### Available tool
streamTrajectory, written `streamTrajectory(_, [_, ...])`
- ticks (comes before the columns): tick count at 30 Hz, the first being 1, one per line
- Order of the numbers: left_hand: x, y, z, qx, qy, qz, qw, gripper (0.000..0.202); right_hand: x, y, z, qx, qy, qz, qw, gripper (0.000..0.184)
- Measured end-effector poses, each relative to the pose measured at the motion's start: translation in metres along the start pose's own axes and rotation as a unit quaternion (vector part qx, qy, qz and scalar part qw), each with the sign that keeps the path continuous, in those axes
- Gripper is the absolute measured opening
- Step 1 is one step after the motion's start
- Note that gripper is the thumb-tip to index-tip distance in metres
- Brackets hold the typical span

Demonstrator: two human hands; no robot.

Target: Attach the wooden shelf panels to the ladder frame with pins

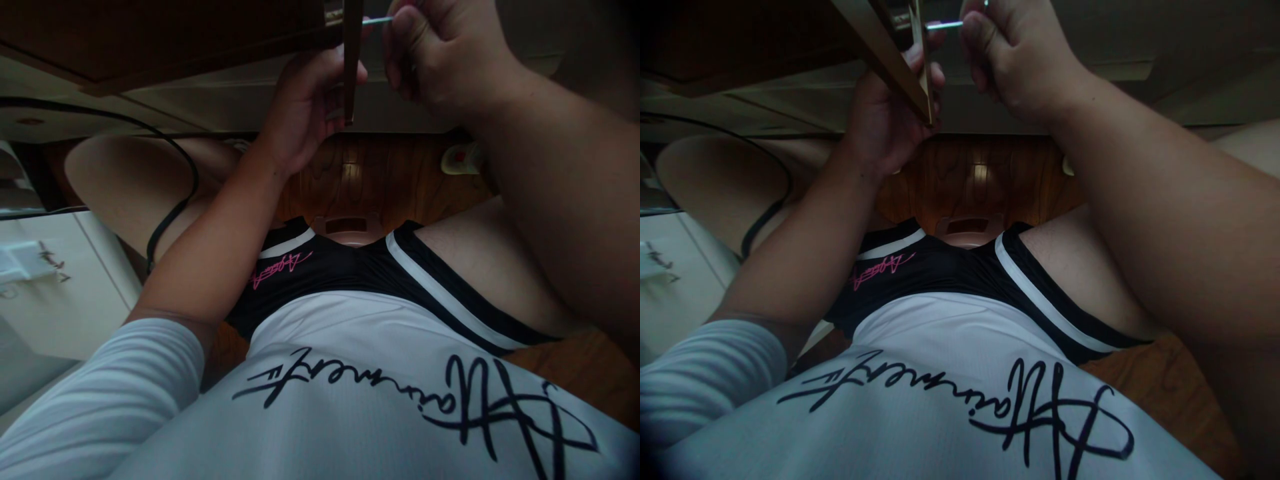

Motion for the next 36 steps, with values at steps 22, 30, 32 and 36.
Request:
streamTrajectory(22, [-0.004,-0.001,-0.003,0.017,0.009,0.005,1.0,0.018,0.002,0.009,-0.014,0.269,0.05,-0.265,0.924,0.036])
streamTrajectory(30, [0.001,0.003,0.0,-0.01,-0.023,0.008,1.0,0.02,0.013,-0.002,-0.006,0.141,0.043,-0.067,0.987,0.043])
streamTrajectory(32, [0.002,0.003,-0.001,-0.019,-0.031,0.015,0.999,0.023,0.011,-0.004,-0.006,0.145,0.052,-0.042,0.987,0.04])
streamTrajectory(36, [0.002,0.001,-0.003,-0.041,-0.037,0.018,0.998,0.02,0.005,0.002,-0.008,0.123,0.034,-0.005,0.992,0.037])
Point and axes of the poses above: each hand's wrist, its own x-axis towards the middle knuckle, its own z-axis out of the back of the hand, y = z × x, the point moved 3 cm from there along x, towards the middle knuckle, and after that the axes turned 4 degrees about -y, right-handed, at the moved point
